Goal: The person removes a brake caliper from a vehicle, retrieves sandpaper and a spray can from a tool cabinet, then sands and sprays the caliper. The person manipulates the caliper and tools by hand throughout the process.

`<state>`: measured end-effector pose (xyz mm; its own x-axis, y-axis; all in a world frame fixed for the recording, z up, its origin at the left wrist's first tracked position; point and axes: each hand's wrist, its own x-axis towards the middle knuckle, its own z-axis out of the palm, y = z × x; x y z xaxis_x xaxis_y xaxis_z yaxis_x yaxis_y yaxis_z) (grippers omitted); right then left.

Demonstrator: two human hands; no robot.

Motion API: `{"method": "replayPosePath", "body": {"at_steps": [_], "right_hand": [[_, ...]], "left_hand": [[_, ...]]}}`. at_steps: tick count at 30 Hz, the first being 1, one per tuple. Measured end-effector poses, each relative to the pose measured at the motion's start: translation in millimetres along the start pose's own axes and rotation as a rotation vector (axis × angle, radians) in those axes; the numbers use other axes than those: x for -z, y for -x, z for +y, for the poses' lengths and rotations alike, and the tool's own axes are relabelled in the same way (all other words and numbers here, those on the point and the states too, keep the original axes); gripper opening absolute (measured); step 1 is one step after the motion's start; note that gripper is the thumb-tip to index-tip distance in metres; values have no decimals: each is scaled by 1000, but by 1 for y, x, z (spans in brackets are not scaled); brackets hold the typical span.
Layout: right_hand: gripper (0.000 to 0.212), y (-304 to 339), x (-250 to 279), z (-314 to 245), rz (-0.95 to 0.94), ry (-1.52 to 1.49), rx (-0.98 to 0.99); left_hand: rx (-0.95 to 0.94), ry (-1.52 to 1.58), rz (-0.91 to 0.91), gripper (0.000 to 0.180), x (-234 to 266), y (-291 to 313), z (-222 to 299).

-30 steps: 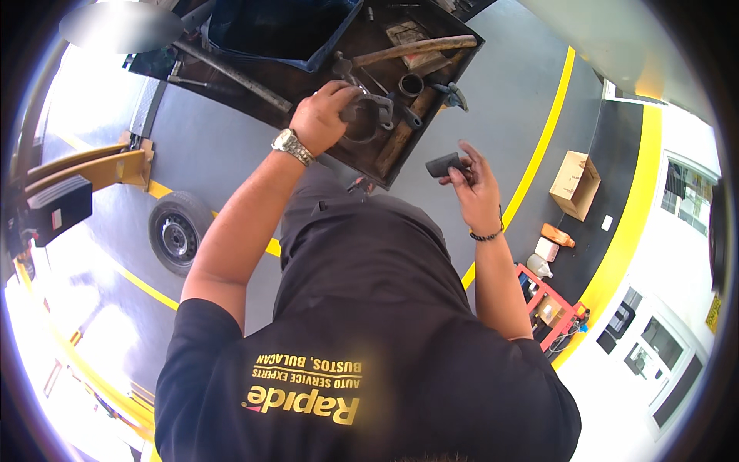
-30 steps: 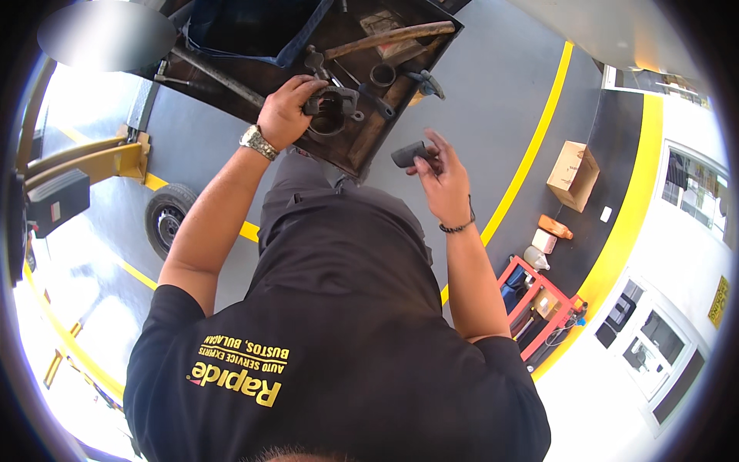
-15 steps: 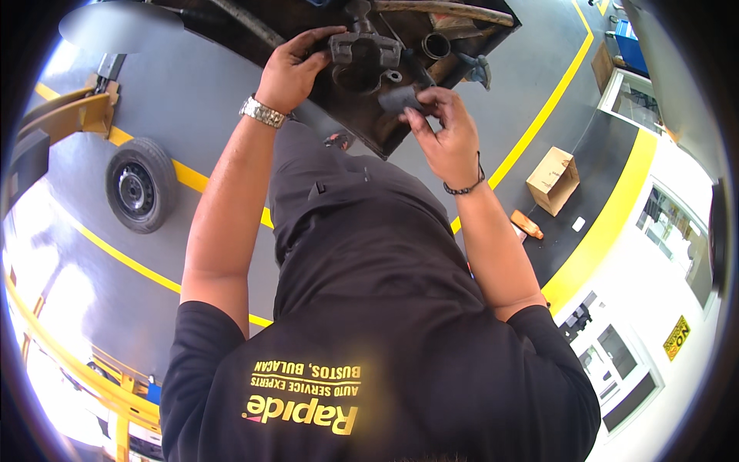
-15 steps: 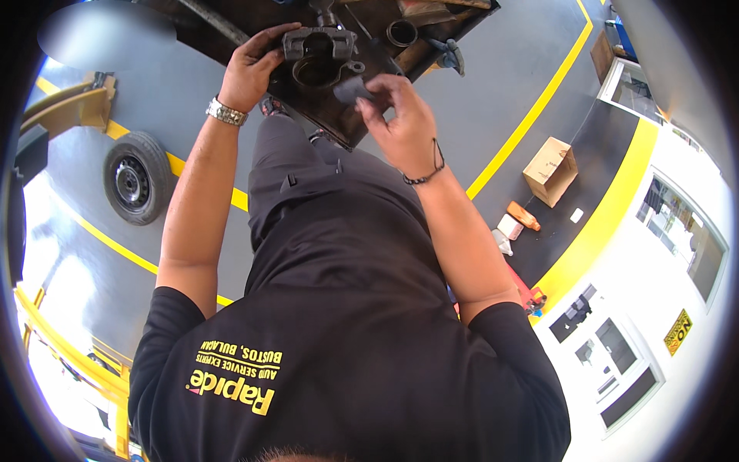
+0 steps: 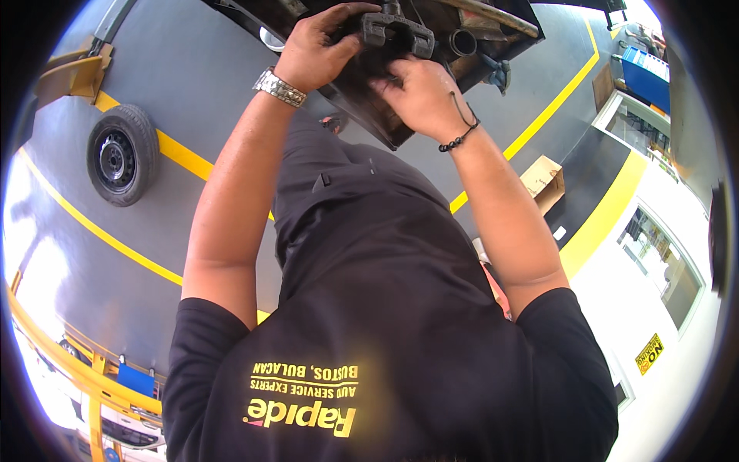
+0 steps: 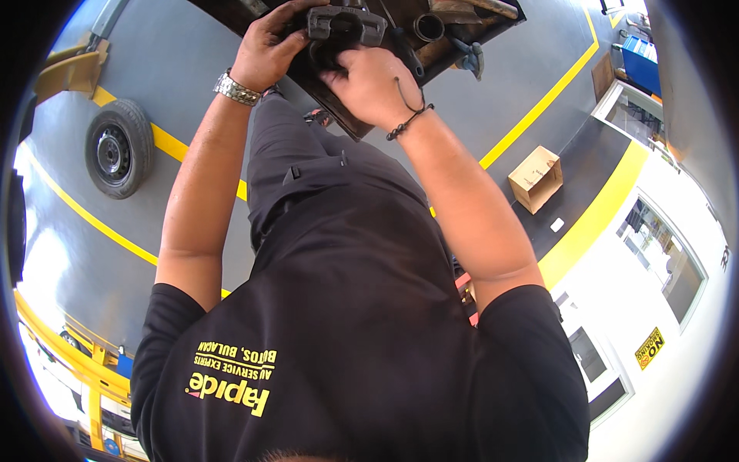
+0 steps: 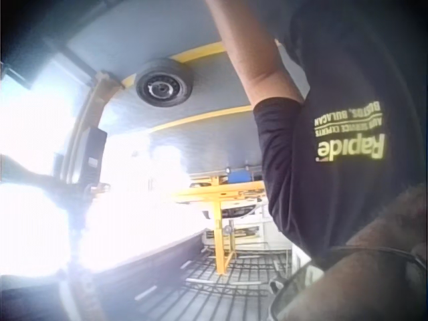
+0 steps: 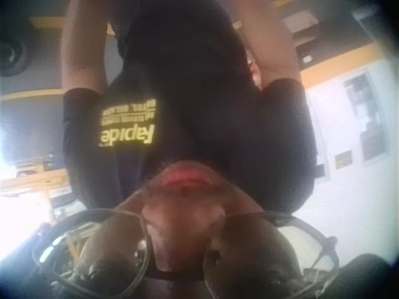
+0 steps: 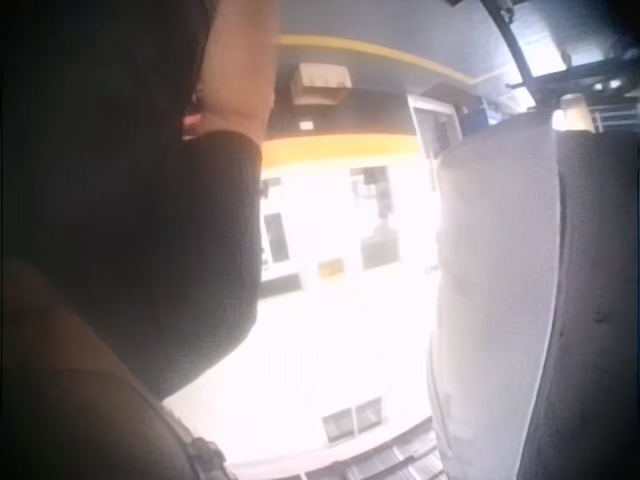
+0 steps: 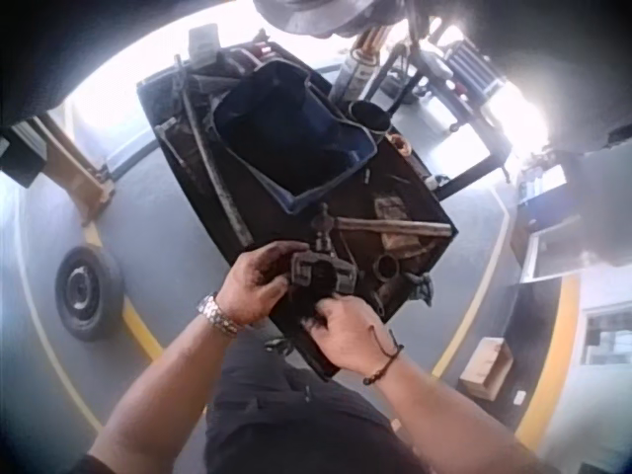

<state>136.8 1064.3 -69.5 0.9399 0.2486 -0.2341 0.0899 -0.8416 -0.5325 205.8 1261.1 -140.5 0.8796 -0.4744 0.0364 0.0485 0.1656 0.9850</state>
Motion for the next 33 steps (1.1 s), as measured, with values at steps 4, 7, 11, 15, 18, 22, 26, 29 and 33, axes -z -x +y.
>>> {"method": "replayPosePath", "body": {"at_steps": [4,7,11,15,18,22,26,29,33], "right_hand": [[34,-11,1,-8,-95,-165,-273],[33,-15,-15,-24,-41,-558,-629],[34,-14,-16,-28,95,-242,-363],[31,-13,6,-18,-74,-33,-53],[29,-15,3,-14,-97,-2,-85],[31,-9,2,-19,-119,34,-149],[33,-4,2,-14,-107,-14,-127],[35,-2,1,-21,-82,-57,-239],[34,0,14,-10,-265,103,-45]], "left_hand": [[-153,-490,115,54,-10,2,3],[-245,-637,139,61,-13,1,1],[-266,-630,131,59,-13,-1,-4],[-241,-680,161,56,-16,1,-9],[-328,-767,228,55,-21,4,-12],[-321,-868,246,55,-25,9,-12],[-350,-938,174,55,-25,11,-10],[-375,-976,171,56,-25,12,-8],[-350,-988,110,56,-23,11,-4]]}}
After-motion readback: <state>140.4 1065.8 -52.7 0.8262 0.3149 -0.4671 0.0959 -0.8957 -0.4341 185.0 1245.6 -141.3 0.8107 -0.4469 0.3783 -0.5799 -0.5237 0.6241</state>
